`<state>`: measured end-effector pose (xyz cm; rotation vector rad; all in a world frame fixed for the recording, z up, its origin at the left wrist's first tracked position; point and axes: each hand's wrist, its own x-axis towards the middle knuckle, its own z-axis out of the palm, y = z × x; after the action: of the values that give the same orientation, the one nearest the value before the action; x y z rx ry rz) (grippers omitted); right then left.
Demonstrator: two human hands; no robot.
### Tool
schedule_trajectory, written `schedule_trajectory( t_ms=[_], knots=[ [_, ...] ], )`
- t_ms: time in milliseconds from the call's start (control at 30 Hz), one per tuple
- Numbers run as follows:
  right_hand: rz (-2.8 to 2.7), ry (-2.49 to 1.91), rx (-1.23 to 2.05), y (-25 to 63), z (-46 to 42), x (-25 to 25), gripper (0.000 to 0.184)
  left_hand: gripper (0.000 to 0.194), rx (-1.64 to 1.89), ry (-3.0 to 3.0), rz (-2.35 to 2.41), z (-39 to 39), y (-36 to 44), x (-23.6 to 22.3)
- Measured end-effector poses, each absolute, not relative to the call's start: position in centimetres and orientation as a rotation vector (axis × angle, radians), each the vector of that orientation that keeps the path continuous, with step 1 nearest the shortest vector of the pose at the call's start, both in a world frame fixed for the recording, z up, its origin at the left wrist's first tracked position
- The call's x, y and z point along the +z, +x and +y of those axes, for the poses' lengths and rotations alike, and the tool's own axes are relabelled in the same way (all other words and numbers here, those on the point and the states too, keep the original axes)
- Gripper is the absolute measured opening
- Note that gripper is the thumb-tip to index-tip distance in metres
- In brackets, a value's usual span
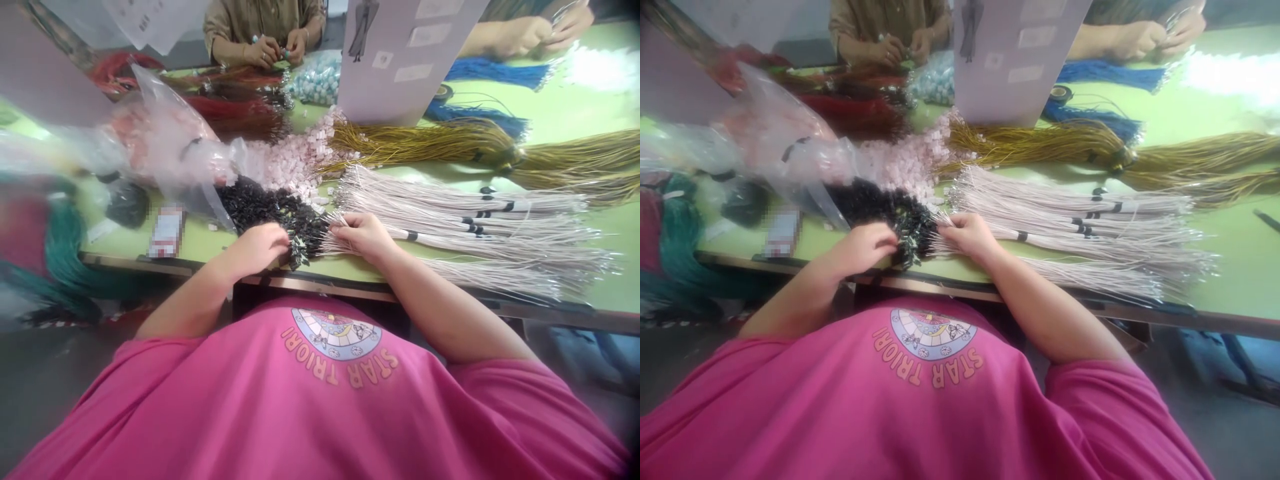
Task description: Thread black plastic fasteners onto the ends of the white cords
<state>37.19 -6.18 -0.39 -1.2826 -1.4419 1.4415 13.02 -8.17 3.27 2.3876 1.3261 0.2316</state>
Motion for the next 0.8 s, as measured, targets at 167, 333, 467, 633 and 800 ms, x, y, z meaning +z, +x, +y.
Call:
schedule_trajectory(
  t_ms=[167, 333, 467, 633, 800],
  knots=[
    [-1.415, -1.311, 1.504, 37.0, -6.1, -0.6, 0.019, 0.019, -0.01, 2.251, 1.436, -10.9, 11.3, 2.7],
    [-1.476, -1.352, 1.431, 37.1, -6.1, -0.6, 0.016, 0.011, 0.057, 2.177, 1.326, -10.2, 11.4, 1.0],
    [-1.521, -1.346, 1.435, 37.1, -6.1, -0.7, 0.012, 0.014, 0.156, 2.213, 1.254, -8.8, 11.0, 1.2],
    [-1.549, -1.321, 1.436, 37.1, -6.2, -0.6, 0.006, 0.019, 0.342, 2.221, 1.241, -7.9, 13.0, 3.8],
    [-1.488, -1.27, 1.503, 37.3, -6.1, -0.5, 0.007, 0.013, 0.506, 1.78, 1.162, -6.4, 17.1, 4.0]
  ],
)
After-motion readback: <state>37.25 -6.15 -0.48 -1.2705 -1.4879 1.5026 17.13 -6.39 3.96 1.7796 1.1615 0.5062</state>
